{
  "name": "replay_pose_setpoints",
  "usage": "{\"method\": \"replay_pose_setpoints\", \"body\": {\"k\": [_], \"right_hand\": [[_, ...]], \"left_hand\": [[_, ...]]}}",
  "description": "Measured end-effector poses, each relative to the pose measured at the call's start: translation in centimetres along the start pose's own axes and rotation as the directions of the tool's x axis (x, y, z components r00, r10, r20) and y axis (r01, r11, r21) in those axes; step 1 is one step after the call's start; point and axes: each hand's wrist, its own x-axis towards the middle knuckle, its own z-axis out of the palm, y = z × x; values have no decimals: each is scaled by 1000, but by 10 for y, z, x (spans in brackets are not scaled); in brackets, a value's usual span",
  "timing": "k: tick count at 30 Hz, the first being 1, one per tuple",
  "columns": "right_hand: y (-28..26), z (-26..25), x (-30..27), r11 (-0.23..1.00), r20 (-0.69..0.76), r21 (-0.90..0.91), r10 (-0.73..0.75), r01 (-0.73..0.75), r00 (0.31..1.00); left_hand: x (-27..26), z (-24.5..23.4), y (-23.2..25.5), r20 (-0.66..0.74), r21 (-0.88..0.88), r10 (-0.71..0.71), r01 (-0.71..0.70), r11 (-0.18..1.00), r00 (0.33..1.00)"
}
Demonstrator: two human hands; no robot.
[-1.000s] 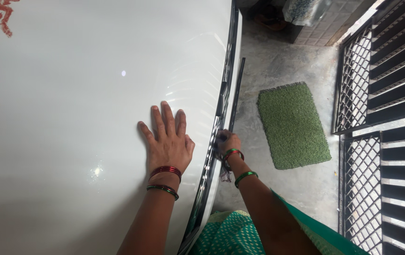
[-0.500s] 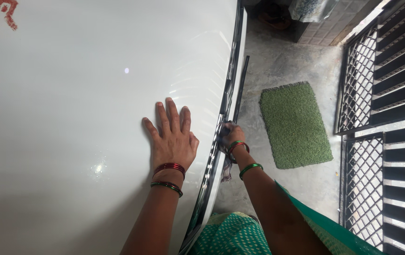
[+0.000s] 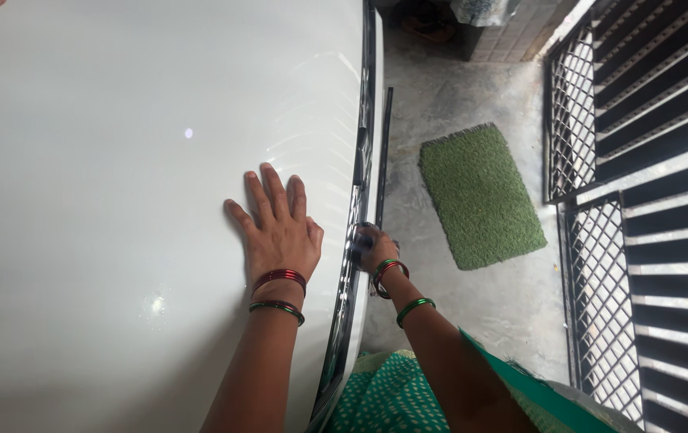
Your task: The person wipes the front windshield, side mirror, and hood of a white car using a cloth. They dip the cloth into a bucket of water, wring it out, and continue wiping the hood and headlight area.
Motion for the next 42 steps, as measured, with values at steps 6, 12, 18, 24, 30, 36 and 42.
{"method": "replay_pose_setpoints", "body": {"k": [6, 12, 18, 24, 30, 36, 42], "right_hand": [[18, 22, -10, 999, -51, 48, 1, 1, 999], [47, 43, -28, 992, -78, 121, 38, -29, 996], [63, 58, -53, 999, -98, 21, -44, 46, 994], [68, 57, -77, 998, -88, 0, -62, 62, 994], [51, 53, -76, 998, -148, 60, 22, -14, 989], [32, 43, -62, 974, -220, 152, 200, -169, 955], [21, 33, -48, 966, -283, 171, 239, -196, 929]], "left_hand": [[0, 0, -2, -34, -16, 7, -7, 1000, 999], [-1, -1, -4, -53, -2, 18, -18, 1000, 998], [1, 1, -3, -46, 28, 21, -20, 999, 999], [2, 2, -2, -51, 53, 20, -17, 998, 998], [1, 1, -4, -53, 65, 31, -27, 997, 998], [1, 0, -4, -53, 54, 31, -28, 998, 998], [2, -1, -3, -37, 36, 31, -30, 999, 999]]}}
